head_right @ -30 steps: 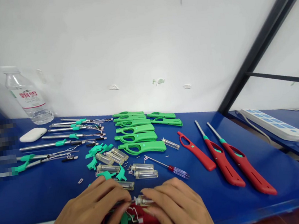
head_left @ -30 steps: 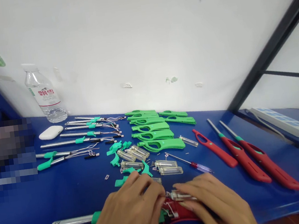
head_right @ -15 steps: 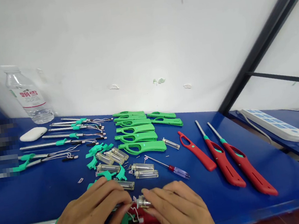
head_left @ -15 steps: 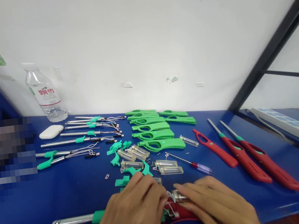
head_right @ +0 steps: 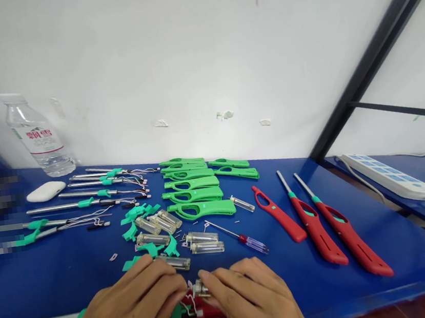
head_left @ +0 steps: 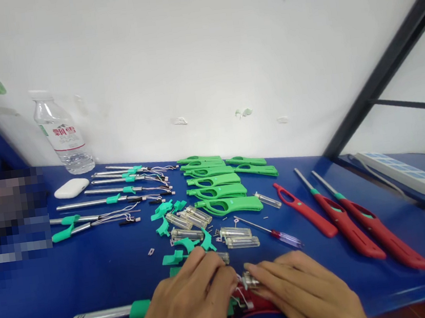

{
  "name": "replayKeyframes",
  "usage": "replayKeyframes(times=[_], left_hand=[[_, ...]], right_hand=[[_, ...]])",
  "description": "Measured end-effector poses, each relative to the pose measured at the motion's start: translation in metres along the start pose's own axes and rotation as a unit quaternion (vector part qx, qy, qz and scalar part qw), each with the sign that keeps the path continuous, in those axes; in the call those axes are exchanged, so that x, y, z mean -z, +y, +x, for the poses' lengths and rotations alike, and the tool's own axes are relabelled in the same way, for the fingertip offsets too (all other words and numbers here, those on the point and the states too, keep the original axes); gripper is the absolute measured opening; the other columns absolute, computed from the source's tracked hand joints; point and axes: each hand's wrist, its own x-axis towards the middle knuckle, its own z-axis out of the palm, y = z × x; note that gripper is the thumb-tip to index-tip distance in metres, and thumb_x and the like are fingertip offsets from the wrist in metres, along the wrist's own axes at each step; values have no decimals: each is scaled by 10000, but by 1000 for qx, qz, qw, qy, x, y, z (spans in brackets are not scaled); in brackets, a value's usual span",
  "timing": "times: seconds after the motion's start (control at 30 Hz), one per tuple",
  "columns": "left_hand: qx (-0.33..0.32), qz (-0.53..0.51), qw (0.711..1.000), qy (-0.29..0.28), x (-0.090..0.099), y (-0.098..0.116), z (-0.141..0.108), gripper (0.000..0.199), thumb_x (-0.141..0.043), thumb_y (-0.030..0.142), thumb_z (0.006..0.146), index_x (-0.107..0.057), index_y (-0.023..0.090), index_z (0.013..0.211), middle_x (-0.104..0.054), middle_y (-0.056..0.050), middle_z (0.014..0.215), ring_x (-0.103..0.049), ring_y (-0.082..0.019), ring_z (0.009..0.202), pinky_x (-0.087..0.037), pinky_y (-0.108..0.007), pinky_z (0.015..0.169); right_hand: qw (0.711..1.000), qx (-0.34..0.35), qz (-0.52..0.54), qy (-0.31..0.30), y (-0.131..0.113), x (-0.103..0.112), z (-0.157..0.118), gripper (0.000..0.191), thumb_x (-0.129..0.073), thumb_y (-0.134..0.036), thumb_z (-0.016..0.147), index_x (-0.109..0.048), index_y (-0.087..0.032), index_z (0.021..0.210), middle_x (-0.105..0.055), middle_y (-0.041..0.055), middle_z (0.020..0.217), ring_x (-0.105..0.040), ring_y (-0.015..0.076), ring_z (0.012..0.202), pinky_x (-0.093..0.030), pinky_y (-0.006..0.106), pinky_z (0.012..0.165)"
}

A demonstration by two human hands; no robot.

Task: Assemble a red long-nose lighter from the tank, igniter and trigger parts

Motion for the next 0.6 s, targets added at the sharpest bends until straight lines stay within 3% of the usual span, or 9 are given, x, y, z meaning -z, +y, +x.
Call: replayKeyframes(times=[0.43, 0.6], left_hand=[[-8, 0, 1000, 25, -5, 0, -2, 352, -471, 91, 1270, -745, 280, 1388, -898, -9, 1266, -855, -259, 1210, -778, -345, 961], [-5, -7, 1000, 14, -5, 1, -1, 363, -493, 47, 1220, -749, 279, 1330, -891, -2, 1239, -858, -257, 1177, -790, -377, 1027]], right_hand=[[999, 16, -30, 13, 0, 0, -4, 338, -530, -188, 1384, -865, -164, 1420, -1011, 29, 1111, -917, 142, 798, -757, 250, 768], [999, 16, -32, -25, 5, 0, -15, 348, -570, -158, 1362, -877, -161, 1526, -1014, 46, 1179, -938, 157, 879, -773, 260, 846]])
